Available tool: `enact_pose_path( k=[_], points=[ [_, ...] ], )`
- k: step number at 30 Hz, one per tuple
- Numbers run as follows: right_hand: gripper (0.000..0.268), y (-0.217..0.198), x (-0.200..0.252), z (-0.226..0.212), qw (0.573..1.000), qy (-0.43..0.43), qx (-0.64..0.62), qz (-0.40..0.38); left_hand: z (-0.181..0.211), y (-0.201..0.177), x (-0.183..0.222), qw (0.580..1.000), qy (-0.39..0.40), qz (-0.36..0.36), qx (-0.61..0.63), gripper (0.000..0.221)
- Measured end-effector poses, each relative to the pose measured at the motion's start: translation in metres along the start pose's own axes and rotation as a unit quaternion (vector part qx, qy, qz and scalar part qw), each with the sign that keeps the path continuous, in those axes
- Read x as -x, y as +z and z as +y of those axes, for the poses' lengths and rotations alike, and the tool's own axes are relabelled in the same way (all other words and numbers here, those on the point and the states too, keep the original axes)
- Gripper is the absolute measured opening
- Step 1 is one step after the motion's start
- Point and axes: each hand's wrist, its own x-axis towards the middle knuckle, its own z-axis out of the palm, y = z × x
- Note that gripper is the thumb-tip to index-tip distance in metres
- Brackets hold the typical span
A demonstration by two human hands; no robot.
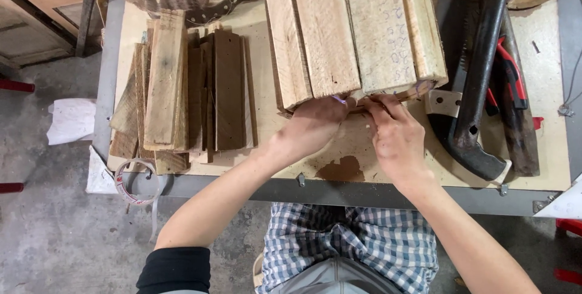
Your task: Securing wooden planks to a circular frame using a hammer and nails, followed by trimming with a hand saw.
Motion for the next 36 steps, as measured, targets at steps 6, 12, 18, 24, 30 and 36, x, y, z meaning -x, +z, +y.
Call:
enact_pose_path(
  k=[6,12,18,24,30,36],
  points=[
    [0.020,0.015,0.007,0.011,0.999,-0.026,0.031,0.032,-0.012,0.041,-0.008,0.967,0.081,0.106,-0.218,0.021],
    [0.022,0.019,0.009,0.015,0.999,-0.035,0.017,0.035,-0.018,0.054,-0.001,0.951,0.055,0.176,-0.248,0.022],
    [0.020,0.024,0.012,0.016,0.997,-0.041,0.062,0.037,0.014,0.030,0.012,0.947,0.061,0.195,-0.249,0.022],
    [0.027,0.034,0.014,0.017,0.984,-0.088,0.148,0.057,0.017,0.050,0.009,0.904,0.071,0.267,-0.326,0.011],
    [0.035,0.036,0.013,0.017,0.982,-0.082,0.158,0.061,0.024,0.044,0.018,0.902,0.048,0.279,-0.326,0.017],
    [0.048,0.033,0.015,0.016,0.983,-0.075,0.147,0.076,0.046,0.023,0.100,0.977,0.186,0.051,-0.094,0.071]
  ],
)
